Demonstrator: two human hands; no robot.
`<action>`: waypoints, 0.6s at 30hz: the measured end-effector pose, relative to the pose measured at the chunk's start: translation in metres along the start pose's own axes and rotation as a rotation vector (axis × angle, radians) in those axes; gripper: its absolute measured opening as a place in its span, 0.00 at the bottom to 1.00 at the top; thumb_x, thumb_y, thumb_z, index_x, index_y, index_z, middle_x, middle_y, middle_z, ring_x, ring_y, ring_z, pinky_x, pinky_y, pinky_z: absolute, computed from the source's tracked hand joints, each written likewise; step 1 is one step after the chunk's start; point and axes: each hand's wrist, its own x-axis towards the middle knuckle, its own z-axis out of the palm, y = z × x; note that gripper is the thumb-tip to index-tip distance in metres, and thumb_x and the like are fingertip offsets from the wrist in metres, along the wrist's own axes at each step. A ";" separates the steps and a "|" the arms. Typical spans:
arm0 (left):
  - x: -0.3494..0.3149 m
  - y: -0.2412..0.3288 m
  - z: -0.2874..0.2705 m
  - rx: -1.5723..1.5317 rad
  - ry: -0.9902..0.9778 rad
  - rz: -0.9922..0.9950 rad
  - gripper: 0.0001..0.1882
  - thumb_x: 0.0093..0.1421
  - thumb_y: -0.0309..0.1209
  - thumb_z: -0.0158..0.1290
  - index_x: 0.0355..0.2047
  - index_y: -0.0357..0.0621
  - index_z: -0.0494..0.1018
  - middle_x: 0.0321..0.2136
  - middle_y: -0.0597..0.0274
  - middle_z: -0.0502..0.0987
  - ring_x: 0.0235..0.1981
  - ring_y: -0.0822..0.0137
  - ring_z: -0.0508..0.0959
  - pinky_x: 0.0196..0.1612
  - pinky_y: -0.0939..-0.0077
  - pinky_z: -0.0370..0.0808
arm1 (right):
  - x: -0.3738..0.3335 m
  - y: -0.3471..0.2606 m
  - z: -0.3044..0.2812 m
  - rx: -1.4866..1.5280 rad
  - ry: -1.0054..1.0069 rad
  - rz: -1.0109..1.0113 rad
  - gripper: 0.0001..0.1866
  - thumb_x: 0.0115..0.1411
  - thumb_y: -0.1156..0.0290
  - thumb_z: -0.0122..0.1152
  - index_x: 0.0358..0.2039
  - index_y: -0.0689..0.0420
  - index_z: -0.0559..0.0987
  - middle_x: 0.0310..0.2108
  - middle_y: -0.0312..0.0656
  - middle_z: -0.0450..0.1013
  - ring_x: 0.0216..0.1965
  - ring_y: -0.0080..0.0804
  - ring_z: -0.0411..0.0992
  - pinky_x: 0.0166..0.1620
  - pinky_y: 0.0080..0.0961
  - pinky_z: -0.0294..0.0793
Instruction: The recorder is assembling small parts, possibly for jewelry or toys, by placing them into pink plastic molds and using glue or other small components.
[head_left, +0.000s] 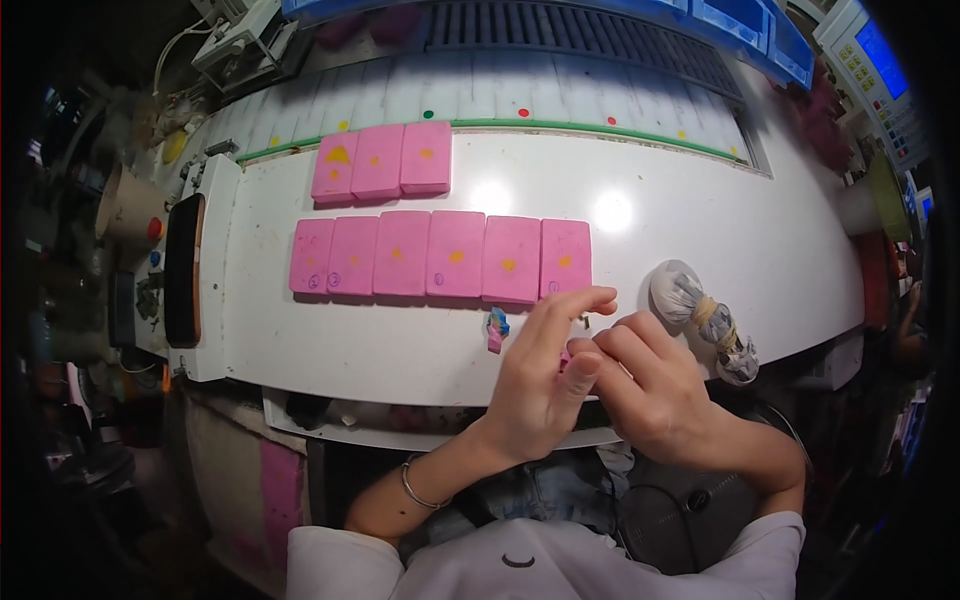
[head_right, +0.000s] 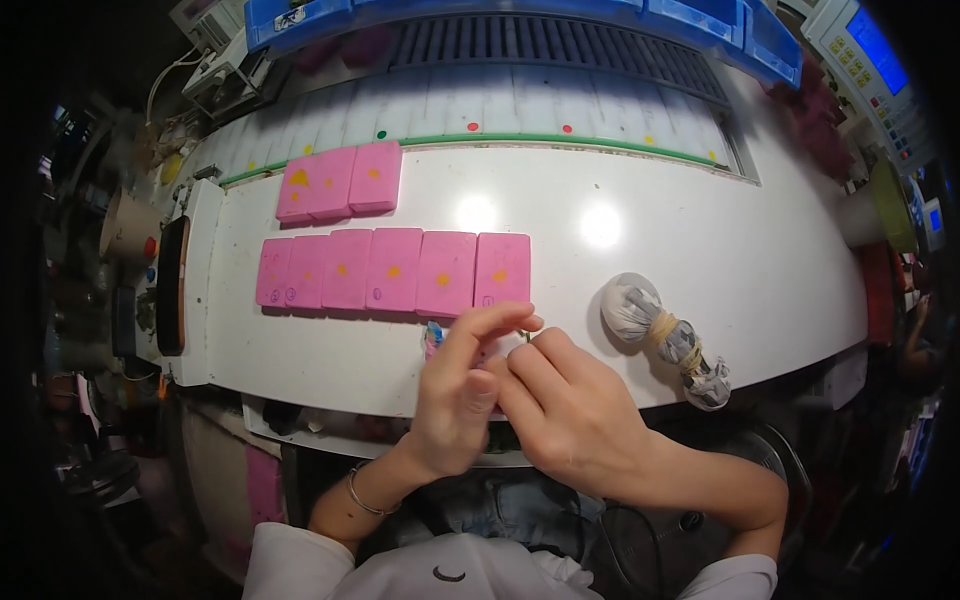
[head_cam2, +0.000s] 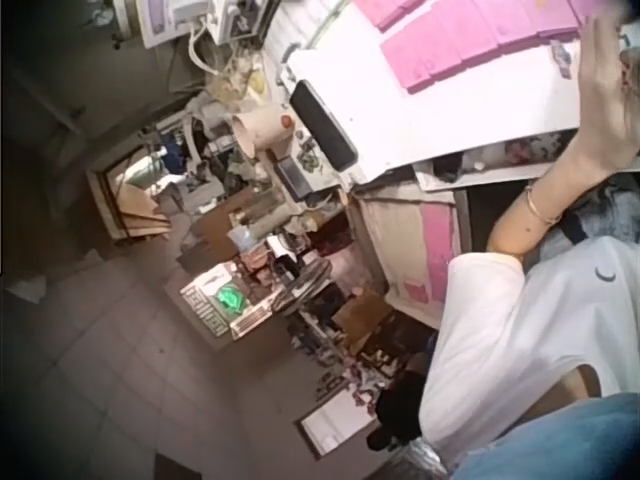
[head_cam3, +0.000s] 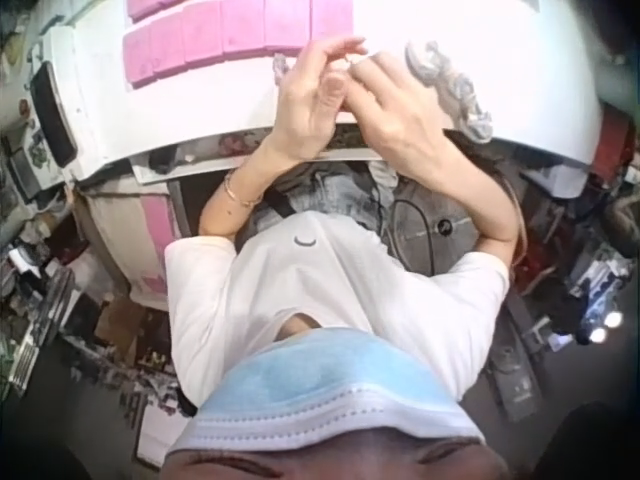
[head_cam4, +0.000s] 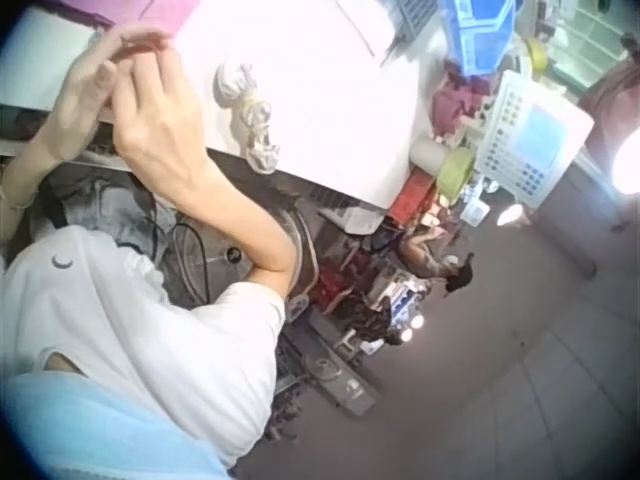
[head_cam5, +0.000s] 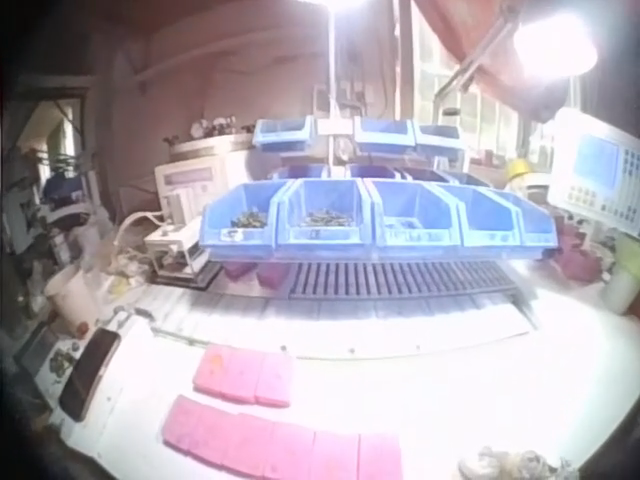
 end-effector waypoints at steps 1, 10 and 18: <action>-0.004 0.001 0.005 -0.087 0.026 -0.090 0.27 0.65 0.46 0.35 0.51 0.33 0.61 0.43 0.49 0.69 0.44 0.60 0.71 0.48 0.71 0.68 | 0.002 -0.001 0.002 0.046 0.038 0.087 0.12 0.40 0.78 0.58 0.29 0.65 0.73 0.26 0.44 0.66 0.27 0.40 0.66 0.28 0.29 0.68; -0.025 -0.004 -0.001 0.292 0.043 0.204 0.32 0.45 0.18 0.55 0.53 0.38 0.62 0.51 0.52 0.64 0.50 0.53 0.68 0.52 0.65 0.67 | 0.001 0.027 0.018 0.503 0.130 0.617 0.04 0.53 0.75 0.60 0.28 0.62 0.77 0.22 0.41 0.70 0.21 0.29 0.69 0.23 0.22 0.66; -0.022 0.003 -0.005 0.078 0.049 -0.079 0.41 0.43 0.22 0.60 0.57 0.36 0.53 0.51 0.50 0.65 0.51 0.53 0.69 0.53 0.66 0.68 | -0.039 0.033 -0.027 -0.307 -0.082 0.467 0.29 0.45 0.86 0.55 0.51 0.60 0.70 0.54 0.51 0.62 0.44 0.46 0.66 0.46 0.34 0.66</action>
